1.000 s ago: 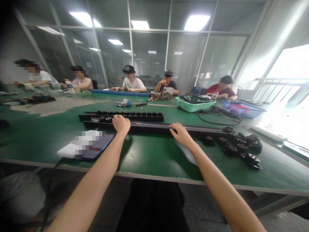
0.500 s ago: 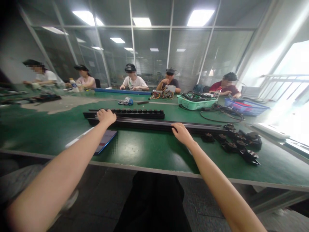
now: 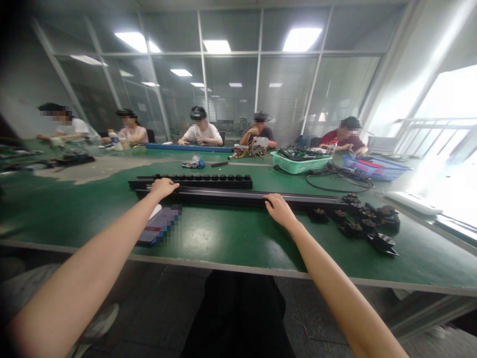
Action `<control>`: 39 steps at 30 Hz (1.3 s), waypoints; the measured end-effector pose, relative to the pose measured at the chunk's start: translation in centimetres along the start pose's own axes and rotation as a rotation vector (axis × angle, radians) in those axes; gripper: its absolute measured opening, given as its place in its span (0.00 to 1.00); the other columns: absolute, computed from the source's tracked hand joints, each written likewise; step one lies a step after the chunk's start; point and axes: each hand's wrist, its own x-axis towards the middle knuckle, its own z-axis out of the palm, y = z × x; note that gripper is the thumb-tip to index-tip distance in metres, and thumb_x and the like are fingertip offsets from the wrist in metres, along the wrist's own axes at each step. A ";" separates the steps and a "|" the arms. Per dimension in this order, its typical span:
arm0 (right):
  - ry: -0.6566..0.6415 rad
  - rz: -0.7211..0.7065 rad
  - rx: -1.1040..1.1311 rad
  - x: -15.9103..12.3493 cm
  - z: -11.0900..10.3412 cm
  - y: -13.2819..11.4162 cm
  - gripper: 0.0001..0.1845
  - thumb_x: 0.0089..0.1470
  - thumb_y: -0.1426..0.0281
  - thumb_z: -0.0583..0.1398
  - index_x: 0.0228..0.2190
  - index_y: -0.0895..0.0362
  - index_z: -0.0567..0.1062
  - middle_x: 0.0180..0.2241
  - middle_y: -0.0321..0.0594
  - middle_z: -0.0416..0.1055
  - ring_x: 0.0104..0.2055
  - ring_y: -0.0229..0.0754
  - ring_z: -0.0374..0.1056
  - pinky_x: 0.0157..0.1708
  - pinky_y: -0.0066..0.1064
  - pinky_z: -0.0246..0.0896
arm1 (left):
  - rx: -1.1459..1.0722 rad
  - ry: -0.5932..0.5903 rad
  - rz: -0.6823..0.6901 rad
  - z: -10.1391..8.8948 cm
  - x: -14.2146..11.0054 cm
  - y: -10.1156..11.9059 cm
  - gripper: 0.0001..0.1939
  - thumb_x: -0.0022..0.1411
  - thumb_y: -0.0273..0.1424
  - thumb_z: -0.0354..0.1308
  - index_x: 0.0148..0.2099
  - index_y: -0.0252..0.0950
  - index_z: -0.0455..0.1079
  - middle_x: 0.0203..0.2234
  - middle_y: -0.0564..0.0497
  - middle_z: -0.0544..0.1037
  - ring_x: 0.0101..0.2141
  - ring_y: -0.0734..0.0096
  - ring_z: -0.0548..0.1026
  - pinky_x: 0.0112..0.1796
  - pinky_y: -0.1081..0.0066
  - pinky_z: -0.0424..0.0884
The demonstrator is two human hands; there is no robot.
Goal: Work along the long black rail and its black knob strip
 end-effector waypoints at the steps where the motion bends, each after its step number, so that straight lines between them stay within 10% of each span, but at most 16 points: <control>1: -0.001 0.002 0.001 0.0 0.0 -0.1 0.18 0.64 0.69 0.55 0.49 0.56 0.81 0.49 0.51 0.80 0.54 0.55 0.74 0.61 0.52 0.66 | -0.005 -0.036 -0.008 -0.1 0.0 0.3 0.27 0.64 0.52 0.58 0.48 0.34 0.83 0.49 0.35 0.84 0.51 0.44 0.79 0.53 0.56 0.75; 26: -0.118 0.032 -0.065 2.4 1.7 -4.2 0.26 0.71 0.66 0.53 0.66 0.56 0.70 0.62 0.53 0.72 0.66 0.53 0.65 0.68 0.53 0.59 | -0.269 0.041 0.343 2.2 -12.1 19.1 0.20 0.75 0.26 0.47 0.60 0.33 0.75 0.52 0.37 0.80 0.55 0.52 0.76 0.54 0.61 0.73; 32: -0.208 0.175 -0.068 6.4 4.2 -9.1 0.28 0.73 0.68 0.50 0.70 0.46 0.64 0.73 0.45 0.57 0.73 0.51 0.57 0.67 0.58 0.59 | -0.212 0.135 0.472 3.2 -13.1 19.2 0.21 0.78 0.28 0.42 0.63 0.33 0.70 0.55 0.37 0.80 0.56 0.54 0.74 0.52 0.61 0.75; 39: -0.085 0.165 0.039 7.2 5.2 -8.9 0.20 0.69 0.74 0.54 0.57 0.49 0.77 0.57 0.45 0.75 0.59 0.48 0.71 0.60 0.40 0.67 | -0.234 0.199 0.715 4.4 -11.1 16.5 0.21 0.76 0.25 0.45 0.64 0.32 0.71 0.58 0.36 0.79 0.57 0.56 0.76 0.59 0.58 0.71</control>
